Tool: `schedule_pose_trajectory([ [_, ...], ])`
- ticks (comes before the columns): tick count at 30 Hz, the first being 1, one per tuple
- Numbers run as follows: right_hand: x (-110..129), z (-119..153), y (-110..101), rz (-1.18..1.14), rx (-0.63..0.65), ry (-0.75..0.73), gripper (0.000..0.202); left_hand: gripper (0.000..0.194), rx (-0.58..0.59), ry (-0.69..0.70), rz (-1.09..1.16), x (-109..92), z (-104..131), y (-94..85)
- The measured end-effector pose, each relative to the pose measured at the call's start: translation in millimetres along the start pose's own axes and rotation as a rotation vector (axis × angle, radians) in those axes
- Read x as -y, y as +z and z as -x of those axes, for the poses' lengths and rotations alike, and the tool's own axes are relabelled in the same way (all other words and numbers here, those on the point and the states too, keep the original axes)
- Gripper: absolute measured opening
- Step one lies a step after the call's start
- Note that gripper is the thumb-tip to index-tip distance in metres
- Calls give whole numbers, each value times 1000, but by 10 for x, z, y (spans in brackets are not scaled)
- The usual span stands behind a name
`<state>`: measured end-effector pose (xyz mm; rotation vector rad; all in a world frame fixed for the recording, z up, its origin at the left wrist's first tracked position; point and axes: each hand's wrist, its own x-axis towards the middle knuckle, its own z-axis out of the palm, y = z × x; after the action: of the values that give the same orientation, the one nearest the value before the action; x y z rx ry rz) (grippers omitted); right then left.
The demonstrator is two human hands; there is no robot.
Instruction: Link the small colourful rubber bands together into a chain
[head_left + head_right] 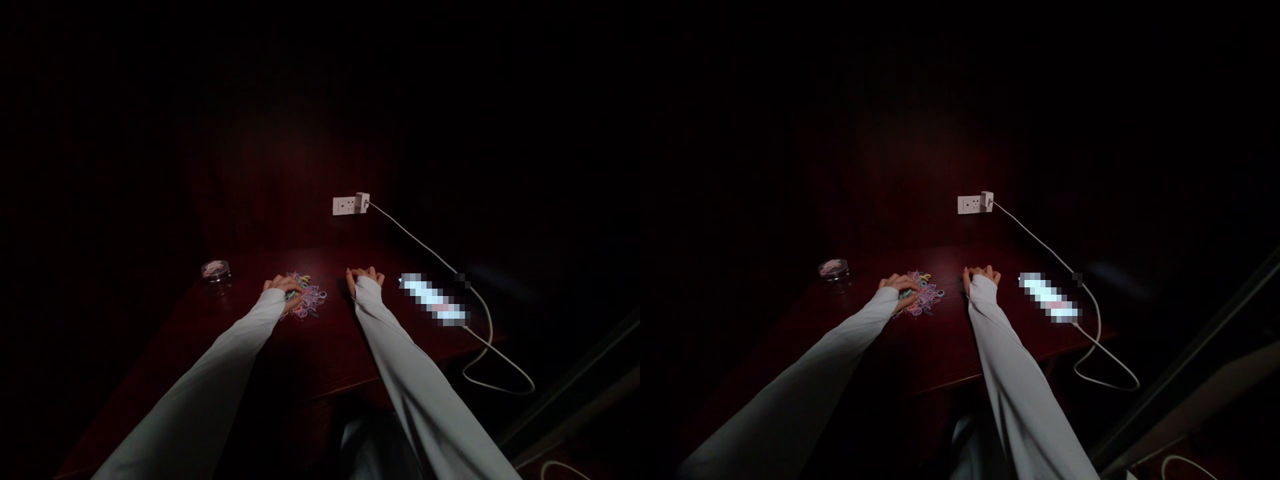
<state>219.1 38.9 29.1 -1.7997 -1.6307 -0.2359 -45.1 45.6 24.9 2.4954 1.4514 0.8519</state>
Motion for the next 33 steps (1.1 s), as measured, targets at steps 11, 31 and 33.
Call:
schedule_pose_trajectory([
  [11,326,133,-5,-234,149,-297,30,10,-16,-43,42,21,-46,2],
  [31,745,266,149,-255,225,-196,28,9,-76,48,37,17,-60,9],
  [33,730,253,156,-309,214,-146,31,10,-104,11,97,46,-78,23],
])
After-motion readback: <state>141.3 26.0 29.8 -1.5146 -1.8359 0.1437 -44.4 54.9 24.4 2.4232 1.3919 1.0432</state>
